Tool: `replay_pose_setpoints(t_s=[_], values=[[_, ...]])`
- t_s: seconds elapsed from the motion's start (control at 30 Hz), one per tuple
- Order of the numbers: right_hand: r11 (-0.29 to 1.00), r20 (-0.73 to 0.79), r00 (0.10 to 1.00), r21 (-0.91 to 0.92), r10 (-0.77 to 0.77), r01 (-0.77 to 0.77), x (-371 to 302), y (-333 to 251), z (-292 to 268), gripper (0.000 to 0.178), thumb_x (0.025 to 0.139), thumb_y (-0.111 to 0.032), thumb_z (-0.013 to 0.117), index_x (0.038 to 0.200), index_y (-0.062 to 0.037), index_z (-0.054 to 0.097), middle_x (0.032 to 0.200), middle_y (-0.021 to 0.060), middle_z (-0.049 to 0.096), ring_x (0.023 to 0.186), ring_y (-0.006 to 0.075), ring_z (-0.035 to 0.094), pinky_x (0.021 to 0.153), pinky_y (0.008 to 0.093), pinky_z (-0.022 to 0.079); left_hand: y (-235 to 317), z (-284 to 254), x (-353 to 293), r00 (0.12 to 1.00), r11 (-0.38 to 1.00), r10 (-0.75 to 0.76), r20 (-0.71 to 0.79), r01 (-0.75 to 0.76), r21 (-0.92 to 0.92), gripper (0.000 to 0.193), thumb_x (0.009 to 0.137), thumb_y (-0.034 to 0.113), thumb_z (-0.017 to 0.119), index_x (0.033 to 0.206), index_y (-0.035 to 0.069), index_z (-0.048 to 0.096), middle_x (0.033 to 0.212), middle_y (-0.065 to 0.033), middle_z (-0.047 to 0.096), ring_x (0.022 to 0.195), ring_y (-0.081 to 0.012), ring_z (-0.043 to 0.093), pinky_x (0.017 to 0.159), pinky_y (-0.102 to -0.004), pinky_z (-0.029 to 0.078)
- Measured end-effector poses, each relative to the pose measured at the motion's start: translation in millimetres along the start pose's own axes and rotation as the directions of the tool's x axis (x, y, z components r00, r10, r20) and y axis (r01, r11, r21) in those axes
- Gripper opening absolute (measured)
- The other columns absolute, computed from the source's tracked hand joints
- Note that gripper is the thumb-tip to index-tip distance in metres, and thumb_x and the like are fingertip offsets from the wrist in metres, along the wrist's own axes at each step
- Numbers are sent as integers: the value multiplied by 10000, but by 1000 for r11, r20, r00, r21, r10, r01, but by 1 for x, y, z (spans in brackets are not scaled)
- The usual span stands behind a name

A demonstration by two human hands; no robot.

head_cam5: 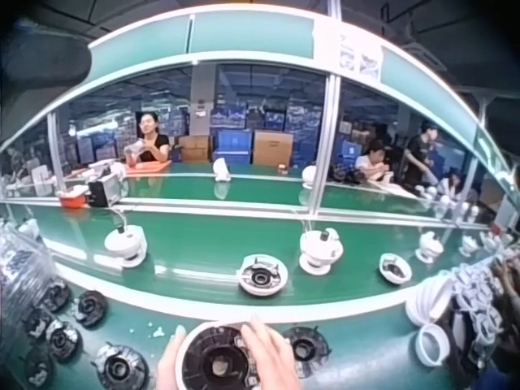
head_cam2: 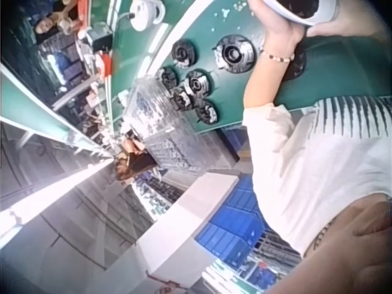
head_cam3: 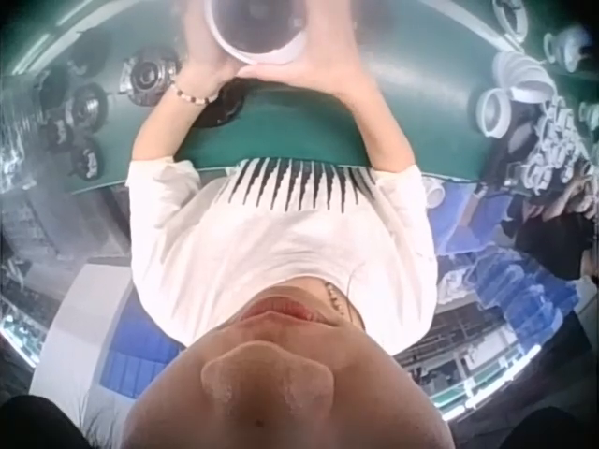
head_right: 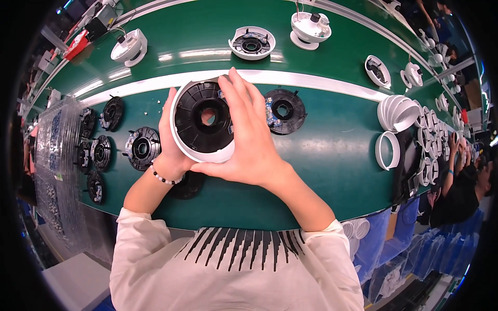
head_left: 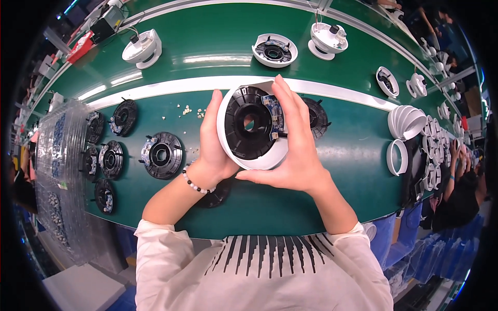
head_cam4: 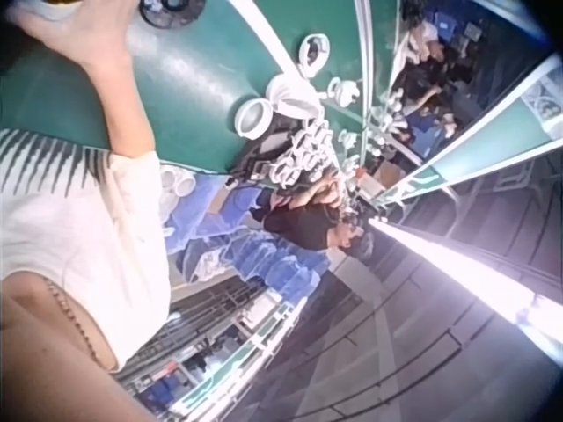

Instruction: Assembling circular LED light fixture components on a production line.

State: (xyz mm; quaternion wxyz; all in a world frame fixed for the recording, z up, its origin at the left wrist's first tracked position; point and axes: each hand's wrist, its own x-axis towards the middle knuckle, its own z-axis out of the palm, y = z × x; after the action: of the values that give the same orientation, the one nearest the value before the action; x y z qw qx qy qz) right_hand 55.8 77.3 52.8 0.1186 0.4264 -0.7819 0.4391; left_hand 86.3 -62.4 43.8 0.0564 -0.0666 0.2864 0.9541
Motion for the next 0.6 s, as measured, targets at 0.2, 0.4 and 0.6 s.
replay_pose_setpoints(t_s=[0.2, 0.4, 0.6], values=[[997, 77, 996, -53, 52, -48, 4, -2, -6, 1171, 413, -408, 814, 1308, 26, 197, 1304, 189, 292, 1170, 321, 320, 957, 409, 285, 7, -9, 1, 987, 999, -47, 154, 42, 35, 797, 786, 684, 210, 1174, 23, 430, 1110, -131, 504, 1016, -217, 504, 871, -358, 435], [998, 40, 998, -31, 54, -53, 8, 1, 1, 1172, 410, -411, 812, 1301, 38, 196, 1278, 198, 307, 1161, 331, 315, 951, 419, 282, 7, -16, 3, 985, 1000, -2, 172, 6, -23, 546, 836, 469, 393, 1144, 23, 449, 1115, -129, 509, 992, -226, 526, 869, -369, 436], [982, -280, 945, -25, 172, -187, -9, 1, 20, 1122, 464, -497, 745, 1285, 38, 199, 1267, 237, 278, 1161, 391, 281, 964, 466, 226, -12, -1, 6, 996, 994, 78, 44, -81, 69, 597, 690, 274, 479, 1225, 26, 386, 1208, -149, 454, 1120, -272, 438, 978, -384, 323]])
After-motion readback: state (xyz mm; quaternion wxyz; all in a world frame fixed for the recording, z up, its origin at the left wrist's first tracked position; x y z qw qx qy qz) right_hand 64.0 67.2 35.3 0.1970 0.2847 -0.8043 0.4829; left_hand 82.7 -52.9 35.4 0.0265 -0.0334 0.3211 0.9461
